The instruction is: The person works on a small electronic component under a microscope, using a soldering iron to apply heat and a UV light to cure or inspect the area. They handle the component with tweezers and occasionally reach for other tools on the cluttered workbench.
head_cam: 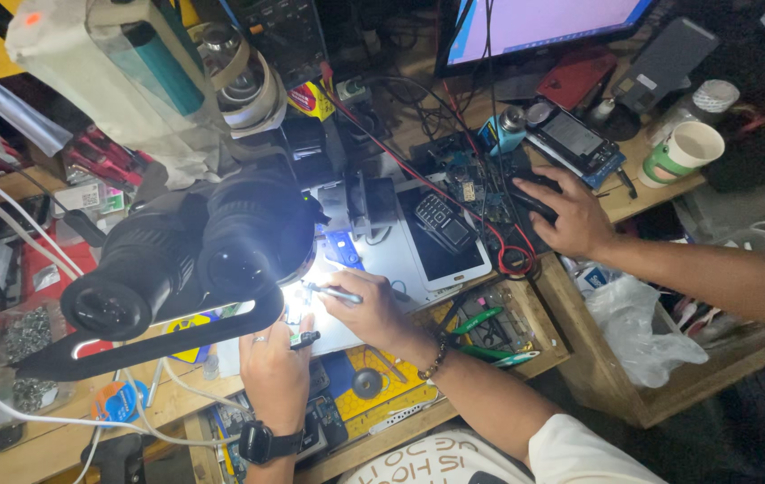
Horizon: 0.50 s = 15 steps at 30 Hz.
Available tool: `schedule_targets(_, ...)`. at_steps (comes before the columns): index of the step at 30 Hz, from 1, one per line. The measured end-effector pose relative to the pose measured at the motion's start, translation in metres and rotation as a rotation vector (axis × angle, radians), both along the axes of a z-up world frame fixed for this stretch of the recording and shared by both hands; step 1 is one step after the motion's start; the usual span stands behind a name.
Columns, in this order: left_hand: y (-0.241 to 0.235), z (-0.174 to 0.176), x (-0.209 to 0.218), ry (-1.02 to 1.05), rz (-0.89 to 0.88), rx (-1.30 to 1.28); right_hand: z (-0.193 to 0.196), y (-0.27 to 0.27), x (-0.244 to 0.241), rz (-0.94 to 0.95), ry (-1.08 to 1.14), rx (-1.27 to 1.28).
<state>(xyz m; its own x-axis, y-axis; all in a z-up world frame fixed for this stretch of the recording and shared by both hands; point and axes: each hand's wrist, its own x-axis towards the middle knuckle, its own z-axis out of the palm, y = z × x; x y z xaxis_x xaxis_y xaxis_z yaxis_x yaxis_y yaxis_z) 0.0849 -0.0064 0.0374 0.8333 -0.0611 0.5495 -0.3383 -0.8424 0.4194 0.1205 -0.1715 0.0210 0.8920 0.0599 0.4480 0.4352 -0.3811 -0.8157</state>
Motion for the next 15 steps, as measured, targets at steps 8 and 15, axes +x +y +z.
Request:
schedule_targets(8, 0.0004, 0.0005, -0.0003, -0.020, -0.009, 0.010, 0.0023, 0.0000, -0.0005, -0.007, -0.001, -0.012)
schedule_targets(15, 0.0008, -0.0013, -0.0002, -0.003, -0.001, 0.009, 0.0055, 0.0000, -0.0014, -0.002, 0.007, -0.026)
